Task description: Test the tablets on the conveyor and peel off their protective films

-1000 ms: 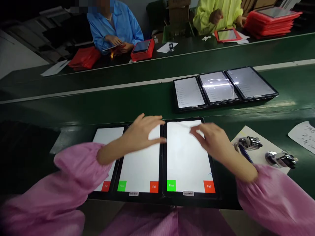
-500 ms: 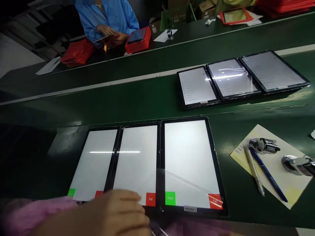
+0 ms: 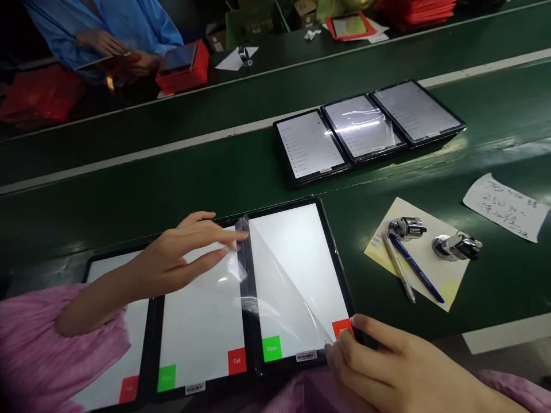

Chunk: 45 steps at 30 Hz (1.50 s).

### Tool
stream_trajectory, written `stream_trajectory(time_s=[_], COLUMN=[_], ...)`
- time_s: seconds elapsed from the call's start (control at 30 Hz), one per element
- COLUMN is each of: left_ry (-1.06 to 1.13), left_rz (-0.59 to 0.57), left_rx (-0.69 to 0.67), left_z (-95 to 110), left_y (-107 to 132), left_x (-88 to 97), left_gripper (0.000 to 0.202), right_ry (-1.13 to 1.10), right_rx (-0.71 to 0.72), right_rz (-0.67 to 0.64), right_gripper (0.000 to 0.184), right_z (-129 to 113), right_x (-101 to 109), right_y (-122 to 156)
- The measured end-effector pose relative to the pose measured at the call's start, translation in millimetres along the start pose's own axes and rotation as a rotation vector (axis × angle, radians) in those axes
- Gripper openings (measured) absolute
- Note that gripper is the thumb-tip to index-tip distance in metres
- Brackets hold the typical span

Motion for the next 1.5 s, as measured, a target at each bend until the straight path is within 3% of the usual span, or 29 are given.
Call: stream_trajectory(time_s=[0.13,0.23,0.33,0.4,0.5,0.57,0.63,0.8,0.93,1.07,1.17,1.3,1.4,1.5], left_ry=[-0.143,-0.229,-0.267,-0.229,-0.283,-0.391,-0.453,-0.455,-0.47,-0.453,-0.317,-0.364,-0.232,-0.129], left_rz=[-0.017,0.205,0.427,0.378,0.198,0.208,0.263,0.312,0.311,0.218,0.04,0.142,0.029,0.043], left_rx=[-0.035,-0.058,-0.02,-0.014,-0.048,-0.054,-0.034,0.077,0.138,0.181,0.173,0.431,0.565,0.545], left_z=[3,18,48,73,102,110,108,98,101,93,61,-18,-58,-63], left_y=[-7,3,36,61,94,112,122,125,123,115,89,33,-5,-26], left_x=[-15.3,2.9,15.5,-3.9,-54.3,-72.5,-76.0,-66.4,-68.7,-63.6,-48.2,2.7,3.7,3.1], left_gripper=[0.049,0.035,0.017,0.031,0.033,0.026,0.025,0.028,0.034,0.034,0.041,0.031,0.031,0.018], right_ry=[-0.124,-0.254,-0.356,-0.387,-0.423,-0.451,-0.467,-0.485,-0.534,-0.565,-0.561,-0.527,-0.517,-0.501], right_rx=[-0.064,-0.082,-0.282,-0.437,-0.551,-0.57,-0.574,-0.604,-0.636,-0.631,-0.609,-0.588,-0.598,-0.601], right_rz=[0.121,0.206,0.397,0.497,0.588,0.628,0.656,0.69,0.672,0.678,0.695,0.706,0.699,0.692], right_gripper=[0.042,0.023,0.009,0.008,0.007,0.007,0.007,0.008,0.011,0.014,0.014,0.018,0.019,0.022], right_z=[35,90,168,211,242,248,248,243,237,226,220,216,210,199], right_x=[-6,-16,-15,-11,-3,1,4,5,7,14,18,19,16,17], right_y=[-36,-69,-90,-95,-99,-100,-99,-87,-79,-75,-77,-78,-72,-63])
Point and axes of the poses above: each hand's wrist, its own y-axis away from the middle knuckle, its own x-axis out of the back of the hand, z = x × y, the point moved 8 cm from there along -y, towards the middle knuckle, and after that the axes turned 4 degrees about z, right-handed, at the moved point
